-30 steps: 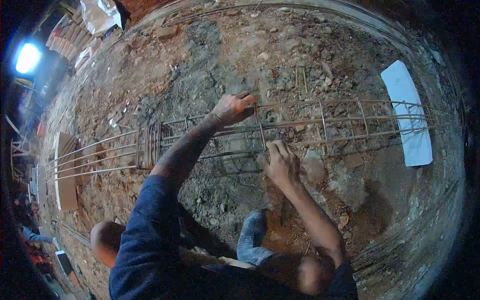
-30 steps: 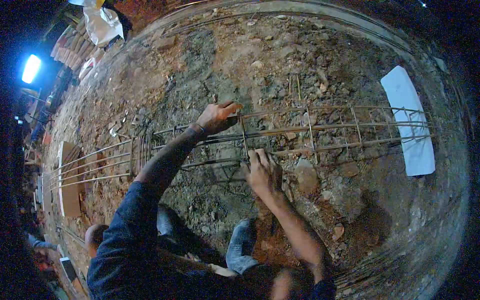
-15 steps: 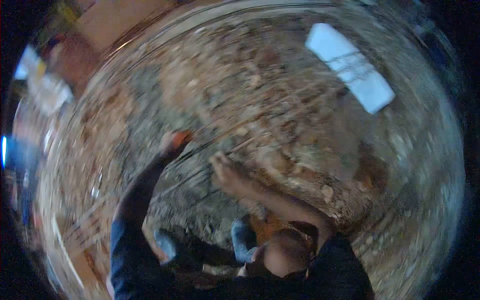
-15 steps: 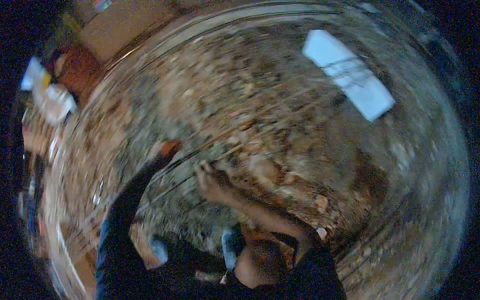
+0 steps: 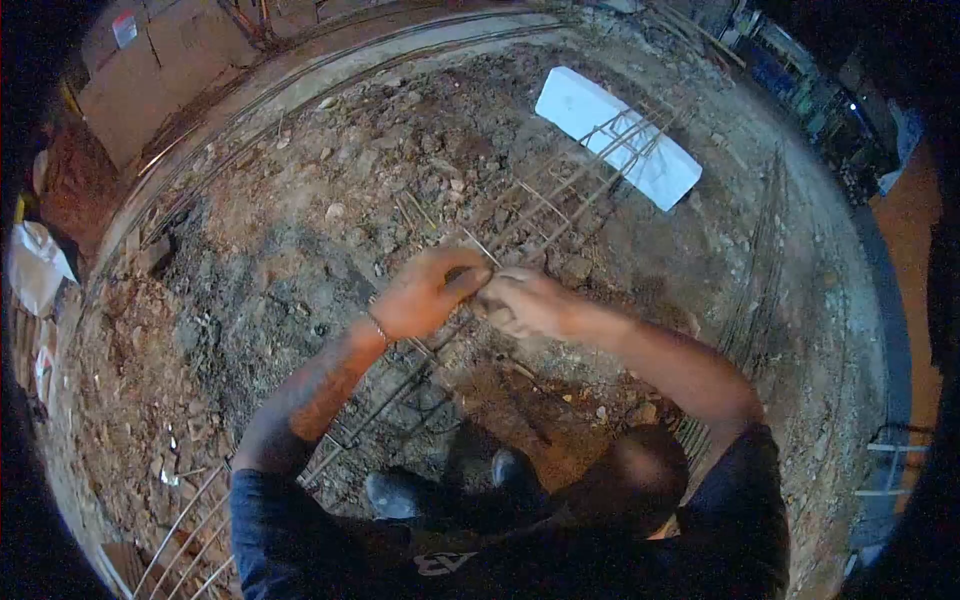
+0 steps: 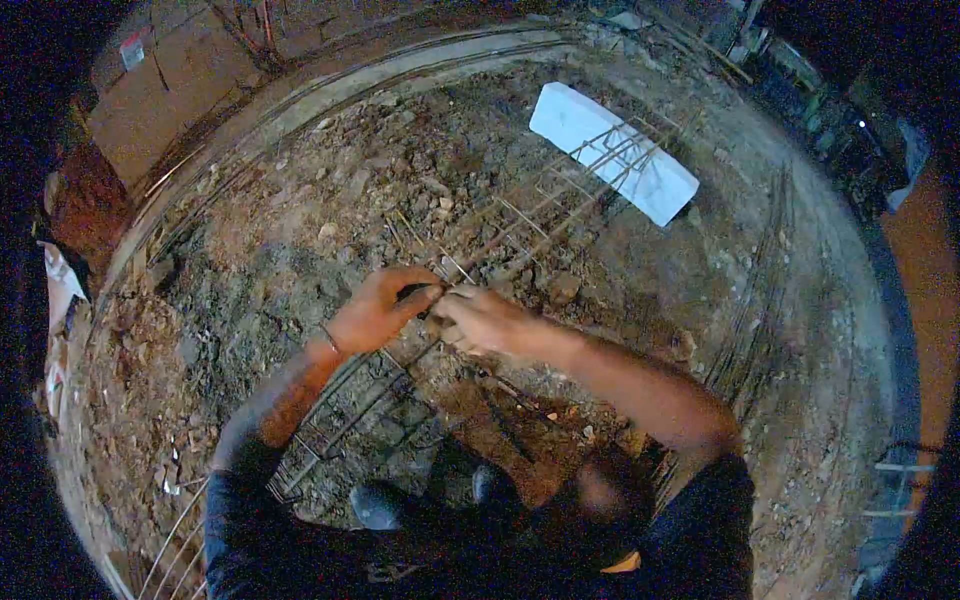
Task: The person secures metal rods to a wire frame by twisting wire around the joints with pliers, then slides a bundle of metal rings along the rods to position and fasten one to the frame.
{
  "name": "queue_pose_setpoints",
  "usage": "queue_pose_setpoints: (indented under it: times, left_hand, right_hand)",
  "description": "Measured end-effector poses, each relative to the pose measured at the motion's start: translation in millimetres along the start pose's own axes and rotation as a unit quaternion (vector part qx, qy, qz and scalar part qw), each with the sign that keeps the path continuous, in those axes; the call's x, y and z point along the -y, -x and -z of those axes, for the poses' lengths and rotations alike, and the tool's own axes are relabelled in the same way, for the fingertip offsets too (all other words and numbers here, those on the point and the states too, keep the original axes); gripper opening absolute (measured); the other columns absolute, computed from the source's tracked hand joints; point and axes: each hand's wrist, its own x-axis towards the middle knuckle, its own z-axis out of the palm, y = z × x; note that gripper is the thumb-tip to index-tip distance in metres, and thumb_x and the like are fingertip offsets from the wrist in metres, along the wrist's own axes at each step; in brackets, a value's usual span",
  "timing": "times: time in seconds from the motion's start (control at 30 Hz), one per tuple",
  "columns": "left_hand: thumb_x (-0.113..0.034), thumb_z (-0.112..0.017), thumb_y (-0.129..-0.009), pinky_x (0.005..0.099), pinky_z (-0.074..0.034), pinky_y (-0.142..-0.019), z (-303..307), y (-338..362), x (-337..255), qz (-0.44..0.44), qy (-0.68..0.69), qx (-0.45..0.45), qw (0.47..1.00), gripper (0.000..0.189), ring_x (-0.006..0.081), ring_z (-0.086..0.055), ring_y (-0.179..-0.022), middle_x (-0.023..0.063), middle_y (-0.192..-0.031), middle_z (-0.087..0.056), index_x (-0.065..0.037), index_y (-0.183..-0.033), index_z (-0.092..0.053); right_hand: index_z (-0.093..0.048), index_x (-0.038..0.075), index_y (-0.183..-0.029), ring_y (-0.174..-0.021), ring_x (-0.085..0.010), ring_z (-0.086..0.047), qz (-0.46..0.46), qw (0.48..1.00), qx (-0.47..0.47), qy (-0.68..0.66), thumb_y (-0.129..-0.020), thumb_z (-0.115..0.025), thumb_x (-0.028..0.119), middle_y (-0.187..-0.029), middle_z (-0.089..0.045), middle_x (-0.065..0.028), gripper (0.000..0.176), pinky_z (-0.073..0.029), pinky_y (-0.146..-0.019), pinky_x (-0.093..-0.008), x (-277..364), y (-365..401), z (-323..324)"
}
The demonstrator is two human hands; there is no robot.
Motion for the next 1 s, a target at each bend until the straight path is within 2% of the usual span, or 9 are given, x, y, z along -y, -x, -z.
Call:
queue_pose_setpoints:
  times: [0.1, 0.27, 0.57, 0.7, 0.77, 0.8, 0.87, 0.93, 1.0]
  left_hand:
    - [-0.023, -0.056, -0.086, 0.0317, -0.045, -0.075, 21, 14, 19, -0.035, 0.083, -0.032, 0.995, 0.024, 0.0166, -0.058, -0.081, 0.0102, -0.084, -0.062, 0.0, -0.092, -0.061]
    - [-0.028, -0.063, -0.082, 0.0258, -0.044, -0.062, 56, 45, 54, 0.053, 0.086, -0.036, 0.994, 0.026, 0.0112, -0.056, -0.067, 0.0047, -0.071, -0.061, -0.002, -0.078, -0.064]
    - [-0.041, -0.056, -0.084, 0.0317, -0.046, -0.066, 61, 72, 101, 0.171, 0.135, 0.0, 0.976, 0.038, 0.0165, -0.059, -0.068, 0.0093, -0.073, -0.063, -0.004, -0.085, -0.065]
    - [-0.045, -0.053, -0.083, 0.0375, -0.048, -0.07, 65, 85, 127, 0.217, -0.162, -0.147, 0.951, 0.045, 0.0305, -0.062, -0.075, 0.0161, -0.077, -0.063, -0.003, -0.099, -0.061]
    - [-0.045, -0.052, -0.083, 0.039, -0.048, -0.07, 74, 84, 149, 0.235, -0.085, -0.098, 0.963, 0.045, 0.0322, -0.061, -0.076, 0.0159, -0.078, -0.064, -0.004, -0.1, -0.061]
    - [-0.045, -0.052, -0.083, 0.0389, -0.047, -0.07, 72, 83, 148, 0.265, -0.102, -0.086, 0.955, 0.044, 0.0315, -0.061, -0.076, 0.0152, -0.079, -0.064, -0.004, -0.097, -0.062]
    - [-0.046, -0.049, -0.084, 0.0402, -0.045, -0.068, 57, 78, 163, 0.218, -0.095, -0.069, 0.969, 0.047, 0.0327, -0.059, -0.075, 0.0182, -0.081, -0.062, -0.002, -0.097, -0.059]
    - [-0.021, -0.053, -0.081, 0.0412, -0.046, -0.066, 60, 67, 128, 0.265, -0.13, 0.032, 0.955, 0.028, 0.0348, -0.059, -0.077, 0.0189, -0.087, -0.062, -0.006, -0.105, -0.057]
    - [-0.02, -0.056, -0.079, 0.0407, -0.047, -0.067, 36, 59, 179, 0.225, -0.156, 0.059, 0.96, 0.03, 0.0356, -0.059, -0.078, 0.0187, -0.089, -0.062, -0.007, -0.105, -0.058]
  right_hand:
    - [-0.05, 0.005, -0.083, -0.048, -0.0065, -0.039, 0.004, 0.995, 0.094, 0.026, -0.091, -0.041, 0.025, -0.06, -0.043, 0.0015, 0.024, -0.029, -0.04, -0.0222, 27, -9, -9]
    - [-0.054, 0.001, -0.106, -0.067, -0.0191, -0.059, 0.296, 0.869, -0.141, 0.37, -0.087, -0.052, 0.02, -0.085, -0.062, -0.0094, 0.027, -0.048, -0.061, -0.0352, 17, -39, -36]
    - [-0.058, 0.003, -0.095, -0.076, -0.0377, -0.058, 0.248, 0.822, -0.167, 0.485, -0.082, -0.053, 0.015, -0.08, -0.06, -0.0208, 0.018, -0.046, -0.069, -0.0421, 2, -66, -52]
    - [-0.063, 0.003, -0.074, -0.067, -0.0355, -0.059, 0.238, 0.753, -0.138, 0.598, -0.072, -0.056, 0.017, -0.07, -0.06, -0.016, 0.017, -0.046, -0.063, -0.0445, -23, -103, -29]
    - [-0.063, 0.004, -0.062, -0.062, -0.0318, -0.059, 0.233, 0.663, 0.002, 0.711, -0.063, -0.059, 0.02, -0.063, -0.06, -0.0126, 0.017, -0.046, -0.061, -0.0427, -22, -133, -6]
    - [-0.063, 0.005, -0.056, -0.058, -0.0295, -0.059, 0.311, 0.509, 0.05, 0.801, -0.055, -0.06, 0.022, -0.06, -0.061, -0.0124, 0.017, -0.047, -0.058, -0.0424, -34, -152, 7]
    - [-0.063, 0.004, -0.057, -0.055, -0.0278, -0.059, 0.281, 0.604, 0.053, 0.744, -0.058, -0.06, 0.02, -0.059, -0.06, -0.0124, 0.016, -0.047, -0.053, -0.0405, -42, -167, 7]
    - [-0.06, 0.002, -0.058, -0.048, -0.0207, -0.058, 0.007, 0.957, -0.035, 0.288, -0.069, -0.056, 0.013, -0.051, -0.057, -0.009, 0.017, -0.043, -0.04, -0.0334, -47, -169, -6]
    - [-0.059, 0.001, -0.061, -0.046, -0.0183, -0.056, 0.011, 0.953, -0.059, 0.296, -0.073, -0.054, 0.014, -0.051, -0.055, -0.0073, 0.019, -0.041, -0.039, -0.0312, -43, -167, -27]
